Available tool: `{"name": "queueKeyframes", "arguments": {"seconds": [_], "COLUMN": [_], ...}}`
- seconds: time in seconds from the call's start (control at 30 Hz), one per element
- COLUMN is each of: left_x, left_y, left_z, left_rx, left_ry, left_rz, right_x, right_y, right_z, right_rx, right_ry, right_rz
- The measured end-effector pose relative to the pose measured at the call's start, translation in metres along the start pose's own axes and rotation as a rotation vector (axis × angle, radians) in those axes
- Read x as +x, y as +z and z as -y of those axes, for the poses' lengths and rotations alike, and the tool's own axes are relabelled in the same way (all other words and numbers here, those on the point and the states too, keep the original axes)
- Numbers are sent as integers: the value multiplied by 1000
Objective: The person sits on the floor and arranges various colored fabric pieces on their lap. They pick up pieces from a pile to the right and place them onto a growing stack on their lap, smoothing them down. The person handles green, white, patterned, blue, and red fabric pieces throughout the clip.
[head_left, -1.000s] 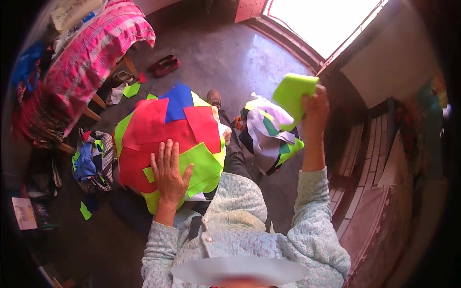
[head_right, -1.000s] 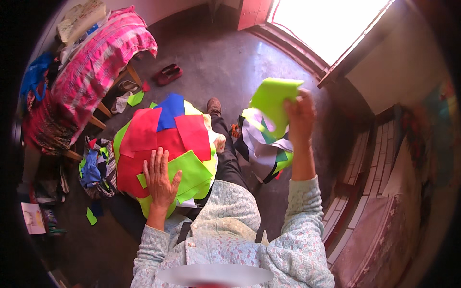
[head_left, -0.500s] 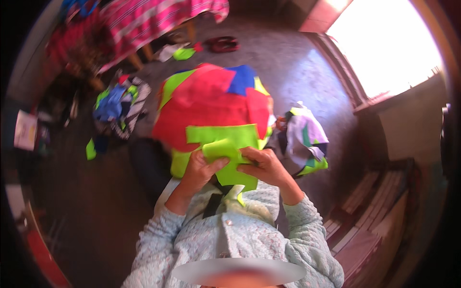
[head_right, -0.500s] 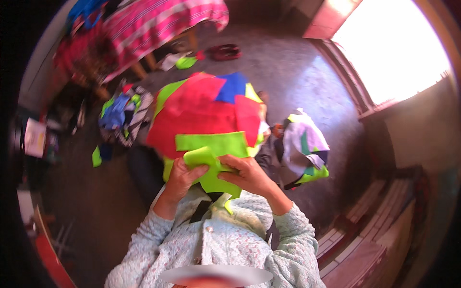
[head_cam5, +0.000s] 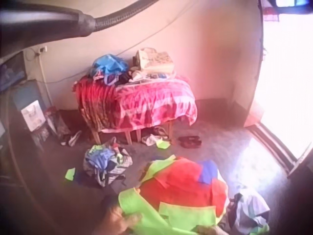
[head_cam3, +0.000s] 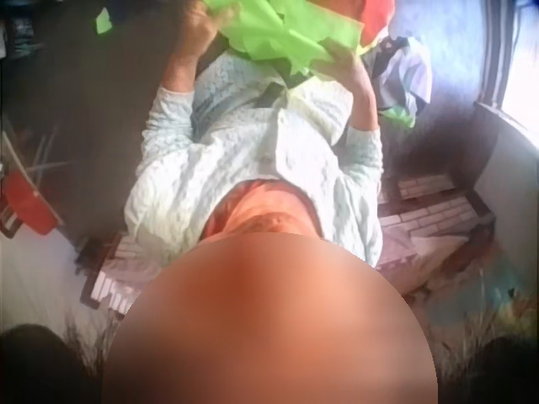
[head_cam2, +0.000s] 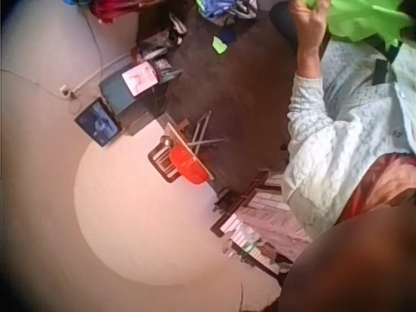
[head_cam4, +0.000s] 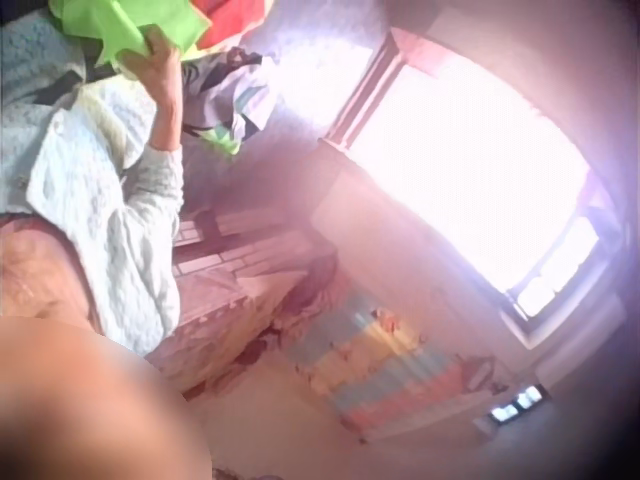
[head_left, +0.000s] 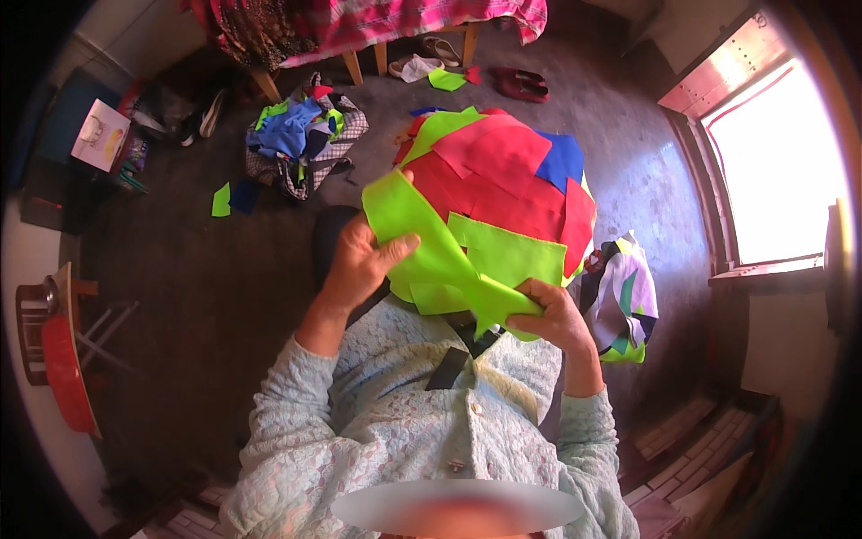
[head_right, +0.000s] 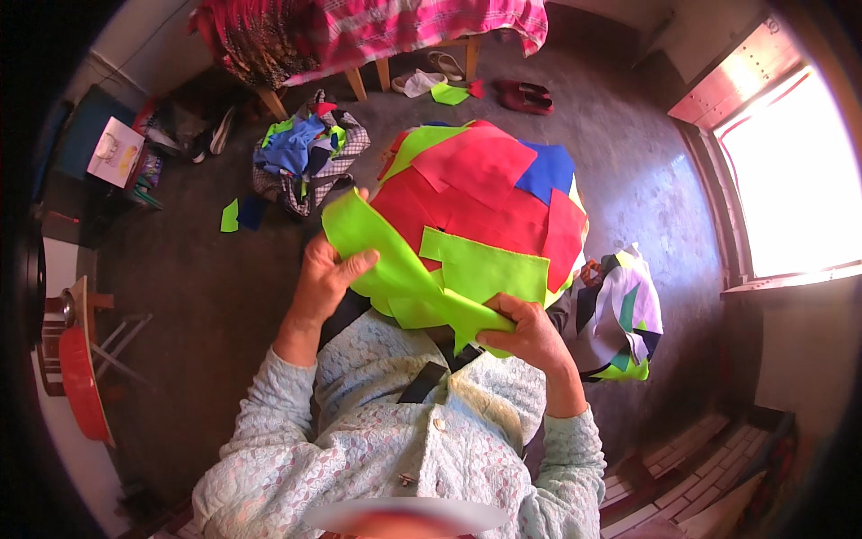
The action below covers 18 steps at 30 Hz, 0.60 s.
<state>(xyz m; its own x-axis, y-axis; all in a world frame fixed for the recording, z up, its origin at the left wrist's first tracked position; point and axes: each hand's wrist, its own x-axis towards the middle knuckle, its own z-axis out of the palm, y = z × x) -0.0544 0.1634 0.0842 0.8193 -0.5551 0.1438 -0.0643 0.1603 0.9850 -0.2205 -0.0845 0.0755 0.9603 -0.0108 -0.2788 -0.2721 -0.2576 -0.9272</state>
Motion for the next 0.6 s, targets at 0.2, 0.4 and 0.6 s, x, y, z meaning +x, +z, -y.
{"name": "queueKeyframes", "arguments": {"seconds": [0.2, 0.4, 0.6], "left_x": [117, 147, 104], "left_y": [-29, -38, -27], "left_z": [6, 94, 118], "left_rx": [300, 490, 555], "left_ry": [144, 55, 102], "left_rz": [129, -118, -198], "right_x": [45, 64, 68], "right_y": [27, 40, 43], "right_z": [1, -5, -21], "right_rx": [338, 387, 542], "right_ry": [-96, -72, -164], "right_rz": [-268, -460, -510]}}
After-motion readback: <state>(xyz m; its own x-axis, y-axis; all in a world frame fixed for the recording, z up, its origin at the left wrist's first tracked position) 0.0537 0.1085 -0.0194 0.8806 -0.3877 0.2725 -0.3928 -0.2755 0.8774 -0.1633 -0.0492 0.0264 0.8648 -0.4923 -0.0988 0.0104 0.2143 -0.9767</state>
